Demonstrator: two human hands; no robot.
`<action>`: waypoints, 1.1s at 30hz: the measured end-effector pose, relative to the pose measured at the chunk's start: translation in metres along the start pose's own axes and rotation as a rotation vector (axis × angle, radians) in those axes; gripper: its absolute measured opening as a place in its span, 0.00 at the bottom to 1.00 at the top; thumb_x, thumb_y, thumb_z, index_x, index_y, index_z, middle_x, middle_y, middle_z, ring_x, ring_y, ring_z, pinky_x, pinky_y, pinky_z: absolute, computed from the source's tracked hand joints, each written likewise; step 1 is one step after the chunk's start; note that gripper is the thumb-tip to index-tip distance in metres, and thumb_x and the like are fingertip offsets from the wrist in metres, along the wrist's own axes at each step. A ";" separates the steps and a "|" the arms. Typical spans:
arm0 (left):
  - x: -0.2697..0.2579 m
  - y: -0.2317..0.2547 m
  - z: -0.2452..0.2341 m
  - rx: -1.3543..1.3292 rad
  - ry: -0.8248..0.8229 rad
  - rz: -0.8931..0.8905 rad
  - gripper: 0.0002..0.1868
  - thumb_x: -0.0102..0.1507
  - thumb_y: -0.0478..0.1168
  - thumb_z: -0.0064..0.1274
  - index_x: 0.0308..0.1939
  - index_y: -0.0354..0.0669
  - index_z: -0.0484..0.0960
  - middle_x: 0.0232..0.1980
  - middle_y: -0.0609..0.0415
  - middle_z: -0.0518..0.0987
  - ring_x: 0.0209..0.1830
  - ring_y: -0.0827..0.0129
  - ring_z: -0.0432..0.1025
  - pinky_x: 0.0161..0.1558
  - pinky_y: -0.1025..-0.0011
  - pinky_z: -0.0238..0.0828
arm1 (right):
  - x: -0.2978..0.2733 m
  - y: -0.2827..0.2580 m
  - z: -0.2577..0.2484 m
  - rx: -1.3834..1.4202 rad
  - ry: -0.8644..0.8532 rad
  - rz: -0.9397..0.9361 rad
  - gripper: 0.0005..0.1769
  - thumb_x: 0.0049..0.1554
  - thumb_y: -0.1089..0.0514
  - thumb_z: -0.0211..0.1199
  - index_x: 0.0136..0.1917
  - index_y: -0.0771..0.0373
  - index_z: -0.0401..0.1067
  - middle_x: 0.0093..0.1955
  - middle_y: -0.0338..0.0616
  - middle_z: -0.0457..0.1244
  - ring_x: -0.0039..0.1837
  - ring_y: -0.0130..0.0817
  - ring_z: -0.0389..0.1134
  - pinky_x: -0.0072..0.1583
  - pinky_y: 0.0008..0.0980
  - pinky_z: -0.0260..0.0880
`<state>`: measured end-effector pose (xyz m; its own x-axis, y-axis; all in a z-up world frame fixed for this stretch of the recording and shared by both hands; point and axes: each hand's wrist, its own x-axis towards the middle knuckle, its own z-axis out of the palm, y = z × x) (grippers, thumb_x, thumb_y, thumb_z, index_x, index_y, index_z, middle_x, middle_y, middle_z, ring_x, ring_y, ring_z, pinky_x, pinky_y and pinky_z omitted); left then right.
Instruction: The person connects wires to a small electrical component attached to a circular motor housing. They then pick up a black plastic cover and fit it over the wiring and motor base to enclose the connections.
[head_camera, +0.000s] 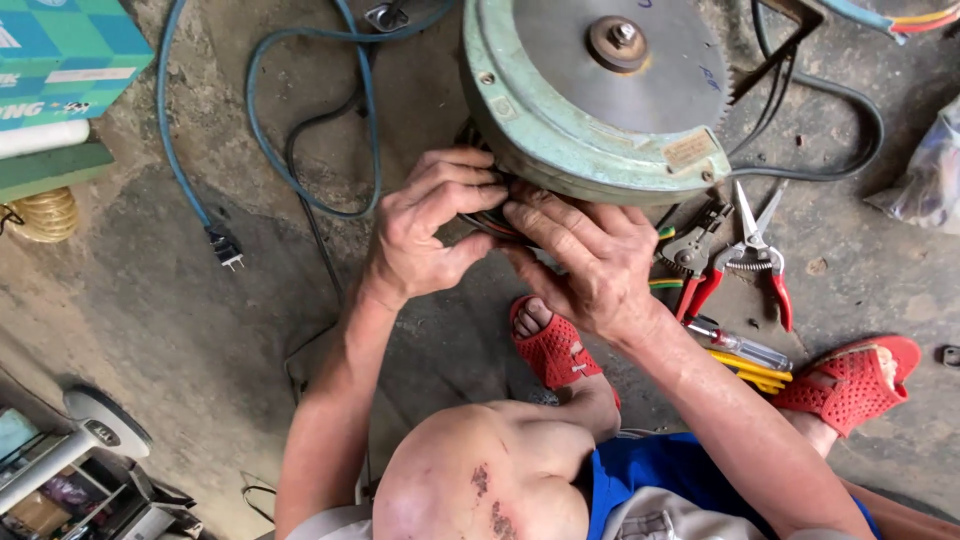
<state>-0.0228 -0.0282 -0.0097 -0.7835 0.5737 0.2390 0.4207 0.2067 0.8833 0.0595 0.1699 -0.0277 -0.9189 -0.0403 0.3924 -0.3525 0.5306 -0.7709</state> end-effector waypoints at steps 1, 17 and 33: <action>-0.002 0.000 0.001 0.009 0.021 0.007 0.14 0.60 0.38 0.69 0.46 0.34 0.86 0.44 0.43 0.81 0.53 0.44 0.78 0.57 0.52 0.75 | 0.003 -0.002 0.000 -0.023 -0.017 -0.017 0.16 0.59 0.54 0.70 0.59 0.58 0.80 0.57 0.44 0.72 0.48 0.40 0.70 0.49 0.38 0.68; -0.013 -0.009 -0.014 -0.177 -0.004 -0.120 0.17 0.59 0.37 0.71 0.47 0.37 0.82 0.54 0.41 0.82 0.65 0.41 0.73 0.66 0.45 0.69 | 0.000 0.003 0.001 0.052 -0.056 -0.028 0.08 0.60 0.58 0.69 0.53 0.53 0.83 0.59 0.42 0.73 0.50 0.42 0.71 0.49 0.33 0.74; -0.020 -0.013 -0.022 -0.050 -0.073 -0.082 0.15 0.63 0.43 0.66 0.50 0.40 0.84 0.60 0.41 0.80 0.67 0.43 0.71 0.67 0.46 0.69 | 0.000 0.005 0.007 -0.015 -0.006 -0.112 0.07 0.61 0.57 0.66 0.52 0.54 0.82 0.57 0.45 0.73 0.51 0.44 0.72 0.50 0.36 0.73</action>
<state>-0.0224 -0.0600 -0.0176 -0.7778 0.6134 0.1368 0.3320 0.2162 0.9182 0.0568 0.1667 -0.0350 -0.8748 -0.1052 0.4729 -0.4506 0.5350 -0.7147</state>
